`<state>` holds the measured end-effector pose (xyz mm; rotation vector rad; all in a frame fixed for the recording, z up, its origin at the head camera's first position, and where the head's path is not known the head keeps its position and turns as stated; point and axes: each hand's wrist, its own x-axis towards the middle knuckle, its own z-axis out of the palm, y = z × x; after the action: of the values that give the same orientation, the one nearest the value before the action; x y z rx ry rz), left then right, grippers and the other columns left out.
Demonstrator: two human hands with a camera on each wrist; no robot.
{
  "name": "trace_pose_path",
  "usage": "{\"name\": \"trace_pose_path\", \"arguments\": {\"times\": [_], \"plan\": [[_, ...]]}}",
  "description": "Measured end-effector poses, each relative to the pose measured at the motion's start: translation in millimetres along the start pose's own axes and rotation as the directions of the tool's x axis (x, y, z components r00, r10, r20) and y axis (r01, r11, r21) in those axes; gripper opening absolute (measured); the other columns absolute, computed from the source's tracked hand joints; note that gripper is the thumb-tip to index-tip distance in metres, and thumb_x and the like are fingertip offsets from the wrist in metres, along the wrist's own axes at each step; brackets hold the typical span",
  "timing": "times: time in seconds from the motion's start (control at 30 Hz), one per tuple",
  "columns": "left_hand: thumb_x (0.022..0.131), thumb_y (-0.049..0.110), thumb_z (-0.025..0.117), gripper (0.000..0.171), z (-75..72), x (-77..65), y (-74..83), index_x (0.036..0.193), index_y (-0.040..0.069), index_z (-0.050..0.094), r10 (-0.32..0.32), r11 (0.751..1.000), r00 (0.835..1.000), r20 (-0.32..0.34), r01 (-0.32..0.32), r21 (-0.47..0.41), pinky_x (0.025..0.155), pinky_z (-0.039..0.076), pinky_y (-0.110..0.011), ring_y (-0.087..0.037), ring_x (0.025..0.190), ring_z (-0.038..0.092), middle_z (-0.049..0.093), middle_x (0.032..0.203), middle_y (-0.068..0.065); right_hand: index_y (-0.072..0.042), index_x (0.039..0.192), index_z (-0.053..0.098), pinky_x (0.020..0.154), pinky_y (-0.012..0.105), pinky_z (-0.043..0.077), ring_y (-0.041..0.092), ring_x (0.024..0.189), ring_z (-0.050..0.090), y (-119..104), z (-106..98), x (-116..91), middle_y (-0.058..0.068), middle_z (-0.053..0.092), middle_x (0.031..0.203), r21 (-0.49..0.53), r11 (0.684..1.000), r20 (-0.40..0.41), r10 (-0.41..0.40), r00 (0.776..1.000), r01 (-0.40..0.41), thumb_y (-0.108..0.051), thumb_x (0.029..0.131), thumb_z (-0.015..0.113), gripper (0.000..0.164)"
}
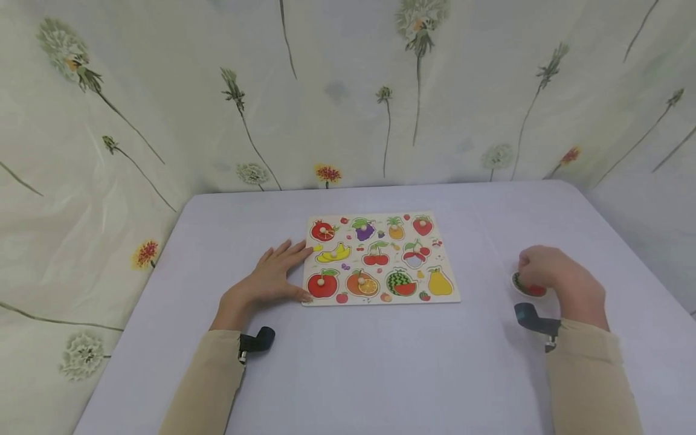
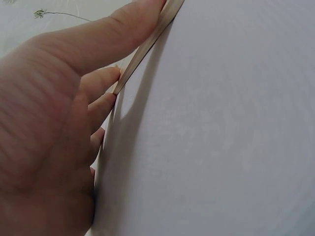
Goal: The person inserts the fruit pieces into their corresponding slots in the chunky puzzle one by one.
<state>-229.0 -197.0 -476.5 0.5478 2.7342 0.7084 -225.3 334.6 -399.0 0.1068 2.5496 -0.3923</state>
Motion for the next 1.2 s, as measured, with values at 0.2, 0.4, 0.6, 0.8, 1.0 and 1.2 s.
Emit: {"name": "trace_pose_path", "arguments": {"times": [0.2,0.4,0.6,0.8,1.0,1.2], "plan": [[0.07,0.059,0.079,0.105,-0.6,-0.1,1.2,0.157,0.028,0.029,0.01,1.0,1.0,0.0,-0.01,0.003,0.126,0.003,-0.058,-0.029,0.157,0.002,0.018,0.168,0.003,-0.008,0.076,0.052,0.057,0.031,0.036,0.021,0.069,0.045,-9,-1,-1,0.004,0.049,0.07,0.006,1.0,-0.011,-0.024,1.0,0.024,-0.006,0.079,0.049,0.004],[0.071,0.059,0.079,0.105,-1.8,-1.0,0.7,0.157,0.029,0.028,0.011,1.0,1.0,-0.001,-0.011,0.008,0.126,0.002,-0.058,-0.029,0.157,0.002,0.018,0.168,0.003,-0.009,0.074,0.05,0.056,0.03,0.034,0.02,0.066,0.044,-20,1,1,0.002,0.048,0.066,-0.027,0.996,-0.04,-0.087,0.995,0.086,-0.008,0.079,0.05,0.005],[0.071,0.059,0.079,0.104,-2.3,-0.9,1.0,0.157,0.03,0.028,0.016,1.0,1.0,0.003,-0.016,0.007,0.125,0.002,-0.058,-0.029,0.157,0.003,0.018,0.168,0.003,-0.01,0.072,0.049,0.055,0.03,0.032,0.019,0.064,0.042,-26,6,4,0.001,0.047,0.065,-0.039,0.993,-0.053,-0.113,0.992,0.111,-0.007,0.076,0.05,0.006],[0.071,0.058,0.079,0.104,-2.0,-1.3,0.9,0.157,0.031,0.028,0.012,1.0,1.0,0.004,-0.012,0.001,0.126,0.002,-0.058,-0.028,0.157,0.002,0.018,0.168,0.003,-0.01,0.073,0.051,0.056,0.03,0.033,0.019,0.067,0.044,-36,9,7,0.002,0.047,0.067,-0.064,0.991,-0.048,-0.124,0.991,0.121,-0.007,0.078,0.053,0.006],[0.072,0.059,0.078,0.103,-1.7,-1.3,1.2,0.158,0.032,0.027,0.0,1.0,1.0,0.014,0.0,0.009,0.126,0.002,-0.056,-0.026,0.157,0.001,0.017,0.168,0.006,-0.008,0.083,0.057,0.06,0.031,0.037,0.021,0.074,0.048,-48,11,11,0.005,0.05,0.074,-0.078,0.99,-0.022,-0.118,0.993,0.116,-0.012,0.085,0.056,0.005],[0.073,0.057,0.078,0.103,-3.7,-2.2,4.3,0.158,0.031,0.027,-0.001,1.0,1.0,0.017,0.001,0.007,0.126,0.001,-0.057,-0.027,0.157,0.001,0.017,0.168,0.004,-0.007,0.096,0.061,0.064,0.031,0.04,0.024,0.08,0.05,-58,15,16,0.008,0.054,0.082,-0.057,0.992,-0.037,-0.114,0.993,0.111,-0.016,0.088,0.057,0.013]]}}
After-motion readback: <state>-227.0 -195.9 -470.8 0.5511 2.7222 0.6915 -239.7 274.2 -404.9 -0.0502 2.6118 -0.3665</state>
